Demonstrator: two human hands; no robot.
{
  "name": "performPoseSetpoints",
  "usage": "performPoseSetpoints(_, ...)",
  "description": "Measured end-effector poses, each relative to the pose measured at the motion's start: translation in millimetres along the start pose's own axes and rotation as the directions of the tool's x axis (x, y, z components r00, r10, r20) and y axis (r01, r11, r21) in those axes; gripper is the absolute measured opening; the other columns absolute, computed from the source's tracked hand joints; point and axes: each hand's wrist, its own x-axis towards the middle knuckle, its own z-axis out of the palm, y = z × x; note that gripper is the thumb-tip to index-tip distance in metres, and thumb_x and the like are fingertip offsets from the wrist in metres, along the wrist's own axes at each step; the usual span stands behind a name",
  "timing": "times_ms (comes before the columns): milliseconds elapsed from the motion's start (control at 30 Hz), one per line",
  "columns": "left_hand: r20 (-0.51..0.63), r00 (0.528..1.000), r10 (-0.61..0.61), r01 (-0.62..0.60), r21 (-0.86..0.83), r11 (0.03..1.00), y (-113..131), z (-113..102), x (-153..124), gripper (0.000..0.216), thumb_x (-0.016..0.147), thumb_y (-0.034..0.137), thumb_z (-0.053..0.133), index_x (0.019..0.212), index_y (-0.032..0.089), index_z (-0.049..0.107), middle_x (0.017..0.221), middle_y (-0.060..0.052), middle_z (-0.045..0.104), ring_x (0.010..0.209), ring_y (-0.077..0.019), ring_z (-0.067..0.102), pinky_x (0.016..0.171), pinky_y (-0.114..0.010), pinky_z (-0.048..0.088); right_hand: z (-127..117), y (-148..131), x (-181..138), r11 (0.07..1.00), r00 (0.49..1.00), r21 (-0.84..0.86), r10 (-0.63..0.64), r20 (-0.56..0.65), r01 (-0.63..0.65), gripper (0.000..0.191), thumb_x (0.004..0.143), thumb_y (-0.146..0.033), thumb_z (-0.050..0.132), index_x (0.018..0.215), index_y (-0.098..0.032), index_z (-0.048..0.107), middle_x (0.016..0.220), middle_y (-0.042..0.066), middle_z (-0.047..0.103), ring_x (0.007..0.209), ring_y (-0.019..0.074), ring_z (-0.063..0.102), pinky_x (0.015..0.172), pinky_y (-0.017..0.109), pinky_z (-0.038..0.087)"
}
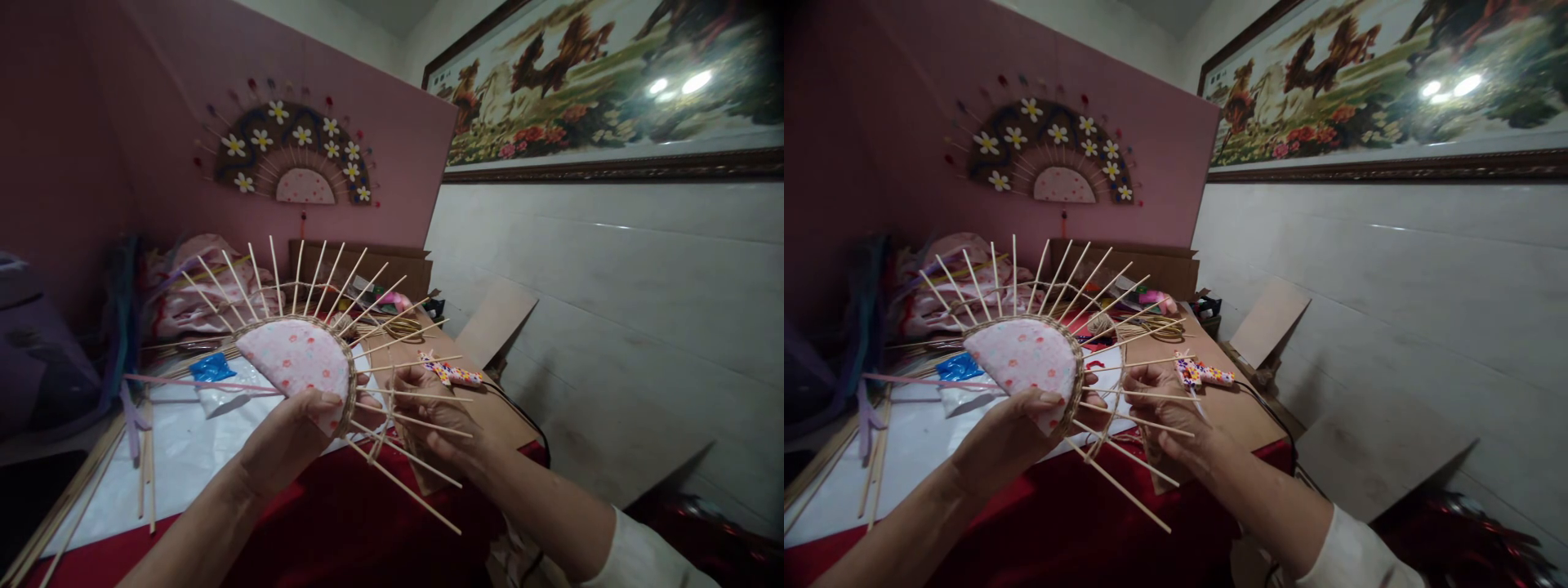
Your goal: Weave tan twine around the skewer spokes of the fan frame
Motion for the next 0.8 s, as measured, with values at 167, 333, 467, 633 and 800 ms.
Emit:
performPoseSetpoints(167,-0.049,0.999,0.0,-0.001,-0.008,1.0,0.3,1.4,-0.6,0.03,0.071,0.012,0.05,0.095,0.012,0.068,0.091,-0.007,0.07,0.086,-0.0194,0.062,0.094,-0.035,0.039,1.8,-1.4,-1.7,1.0,0.999,-0.001,-0.009,-0.033,0.009,0.029,0.049,-0.011,0.081,0.068,-0.017,0.06,0.062,-0.004,0.057,0.051,0.0065,0.049,0.047,0.018,0.04)
performPoseSetpoints(333,-0.009,1.0,-0.004,0.005,0.046,0.999,0.6,-0.2,-1.0,0.03,0.073,0.014,0.049,0.095,0.011,0.069,0.09,-0.009,0.071,0.087,-0.0219,0.062,0.095,-0.037,0.037,0.6,-1.5,-1.4,0.998,1.0,-0.06,-0.019,-0.025,0.017,0.028,0.051,-0.016,0.082,0.063,-0.016,0.057,0.06,-0.004,0.055,0.05,0.0059,0.047,0.047,0.018,0.039)
performPoseSetpoints(467,-0.011,1.0,0.001,0.0,0.039,0.999,-0.5,-2.3,-1.1,0.03,0.074,0.013,0.048,0.096,0.014,0.069,0.092,-0.006,0.071,0.089,-0.0208,0.061,0.096,-0.036,0.035,-1.0,-0.8,-1.2,0.998,1.0,-0.059,-0.022,-0.017,0.021,0.028,0.052,-0.018,0.082,0.066,-0.017,0.057,0.062,-0.003,0.056,0.052,0.0073,0.049,0.05,0.021,0.04)
performPoseSetpoints(633,-0.041,0.999,0.0,0.0,0.002,1.0,-1.8,-3.3,-0.7,0.031,0.073,0.011,0.05,0.096,0.015,0.07,0.094,-0.005,0.071,0.089,-0.0188,0.061,0.096,-0.033,0.036,-0.1,-1.6,-1.5,0.997,0.999,-0.059,-0.044,-0.02,0.042,0.024,0.054,-0.019,0.08,0.065,-0.017,0.059,0.063,-0.003,0.055,0.052,0.0069,0.048,0.049,0.02,0.038)
performPoseSetpoints(800,-0.013,1.0,0.001,-0.001,0.011,1.0,-1.2,-2.8,-0.7,0.032,0.073,0.013,0.05,0.099,0.012,0.068,0.092,-0.006,0.071,0.088,-0.0208,0.061,0.095,-0.037,0.037,-1.0,-1.8,0.5,0.997,1.0,-0.077,-0.016,0.007,0.016,0.023,0.055,-0.019,0.08,0.063,-0.017,0.058,0.06,-0.003,0.054,0.05,0.0065,0.046,0.047,0.019,0.036)
